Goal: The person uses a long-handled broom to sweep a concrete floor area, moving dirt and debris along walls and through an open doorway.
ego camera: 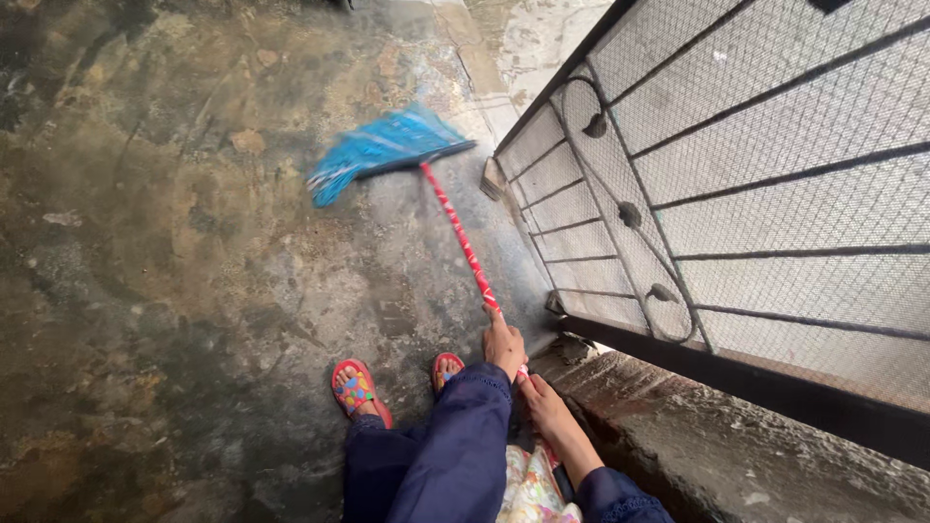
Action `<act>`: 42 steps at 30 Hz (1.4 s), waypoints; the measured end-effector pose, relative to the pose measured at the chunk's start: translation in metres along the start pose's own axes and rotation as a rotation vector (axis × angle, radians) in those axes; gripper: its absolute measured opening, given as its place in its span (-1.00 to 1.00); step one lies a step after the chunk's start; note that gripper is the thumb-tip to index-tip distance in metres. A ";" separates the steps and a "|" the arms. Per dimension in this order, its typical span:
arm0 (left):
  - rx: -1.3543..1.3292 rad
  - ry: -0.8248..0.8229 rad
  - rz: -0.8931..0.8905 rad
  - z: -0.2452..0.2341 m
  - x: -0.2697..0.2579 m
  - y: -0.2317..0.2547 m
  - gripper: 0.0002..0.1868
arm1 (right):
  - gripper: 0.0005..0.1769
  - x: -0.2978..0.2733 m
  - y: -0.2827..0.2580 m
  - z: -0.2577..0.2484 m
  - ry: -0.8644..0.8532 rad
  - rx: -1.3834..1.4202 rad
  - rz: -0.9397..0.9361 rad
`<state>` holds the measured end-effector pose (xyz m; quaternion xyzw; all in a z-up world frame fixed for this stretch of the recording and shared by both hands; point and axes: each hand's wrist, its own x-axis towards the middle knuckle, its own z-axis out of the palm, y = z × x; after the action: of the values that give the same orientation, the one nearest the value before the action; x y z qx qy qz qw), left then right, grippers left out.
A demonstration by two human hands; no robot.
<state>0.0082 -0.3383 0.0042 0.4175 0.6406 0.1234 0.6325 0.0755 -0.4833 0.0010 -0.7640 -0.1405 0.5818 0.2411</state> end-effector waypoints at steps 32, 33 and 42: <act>0.007 0.398 -0.129 -0.393 -0.068 -0.252 -0.39 | -0.62 -0.080 0.104 0.441 -0.605 -0.011 -0.106; 0.013 0.439 -0.143 -0.407 -0.079 -0.265 -0.36 | -0.59 -0.085 0.108 0.451 -0.663 -0.153 -0.248; -0.347 0.634 -0.282 -0.441 -0.159 -0.351 -0.35 | -0.33 -0.147 0.146 0.479 -0.690 -1.239 -0.934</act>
<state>-0.5518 -0.5032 -0.0491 0.1531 0.8251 0.2649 0.4751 -0.4339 -0.5813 -0.0545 -0.4013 -0.8003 0.4411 -0.0621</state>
